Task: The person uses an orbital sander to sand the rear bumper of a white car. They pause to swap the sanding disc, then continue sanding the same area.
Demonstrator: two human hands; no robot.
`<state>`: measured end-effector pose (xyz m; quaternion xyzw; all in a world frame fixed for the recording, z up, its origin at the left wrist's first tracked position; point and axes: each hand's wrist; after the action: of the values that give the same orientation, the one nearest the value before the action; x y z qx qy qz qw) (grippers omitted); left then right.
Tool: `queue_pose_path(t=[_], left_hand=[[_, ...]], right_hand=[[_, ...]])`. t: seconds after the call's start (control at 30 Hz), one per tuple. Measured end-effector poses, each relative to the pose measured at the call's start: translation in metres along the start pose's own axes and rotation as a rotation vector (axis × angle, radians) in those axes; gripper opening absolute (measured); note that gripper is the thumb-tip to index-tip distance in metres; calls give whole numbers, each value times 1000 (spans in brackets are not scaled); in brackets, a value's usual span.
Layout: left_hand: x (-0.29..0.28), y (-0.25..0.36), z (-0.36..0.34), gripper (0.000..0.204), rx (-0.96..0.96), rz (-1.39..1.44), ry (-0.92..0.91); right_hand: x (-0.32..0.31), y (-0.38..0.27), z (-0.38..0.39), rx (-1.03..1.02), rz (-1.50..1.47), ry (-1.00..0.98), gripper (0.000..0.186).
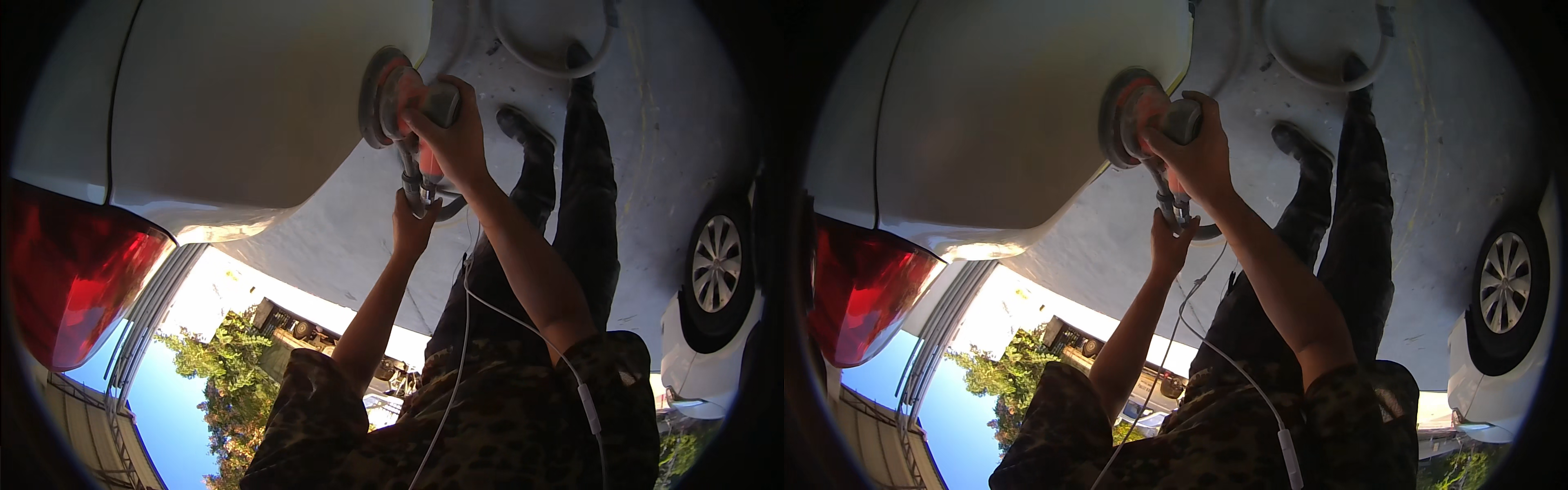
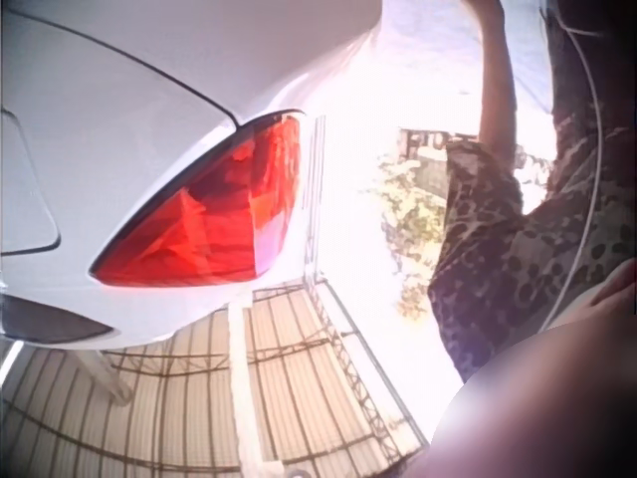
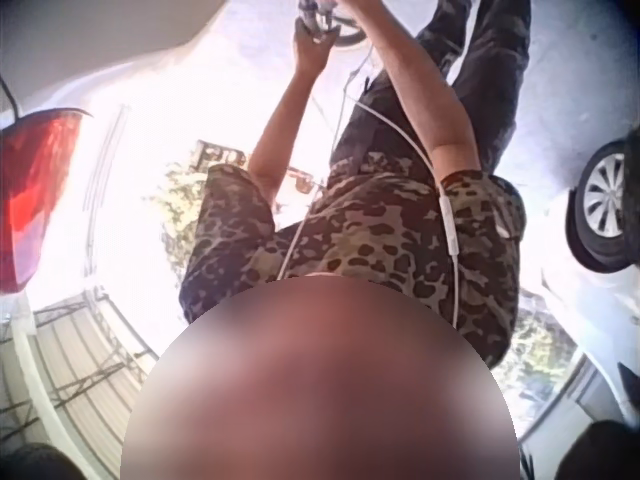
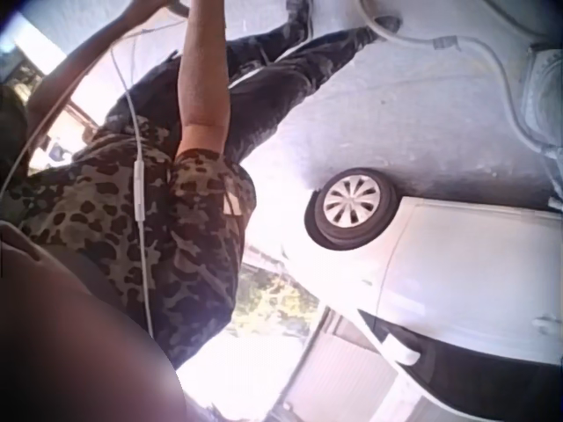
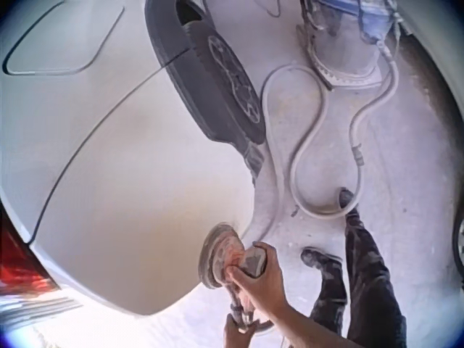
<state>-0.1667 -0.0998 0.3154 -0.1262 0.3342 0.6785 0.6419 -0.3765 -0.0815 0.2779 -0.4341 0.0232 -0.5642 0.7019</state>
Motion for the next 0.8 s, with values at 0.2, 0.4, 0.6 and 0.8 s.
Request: queue_pose_path(t=[0.2, 0.4, 0.6, 0.8], left_hand=[[4, -19, 10, 67, 136, 214, -5], [-7, -24, 29, 74, 180, 203, -50], [-4, 21, 2, 75, 151, 247, -39], [12, 40, -43, 53, 177, 162, 30]], right_hand=[[24, -37, 43, -295, 261, -50, 84], [55, -98, 74, -602, 275, -159, 84], [34, -88, 27, -514, 279, -44, 82], [-7, -32, -45, -221, 99, -28, 77]])
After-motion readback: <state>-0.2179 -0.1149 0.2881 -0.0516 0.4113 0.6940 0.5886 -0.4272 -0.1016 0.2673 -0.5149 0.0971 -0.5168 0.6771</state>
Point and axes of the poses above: each hand's wrist, its own z-axis away from the middle knuckle, its own x-axis out of the palm, y = z × x, and after that the axes turned 7 degrees about -y, right-handed
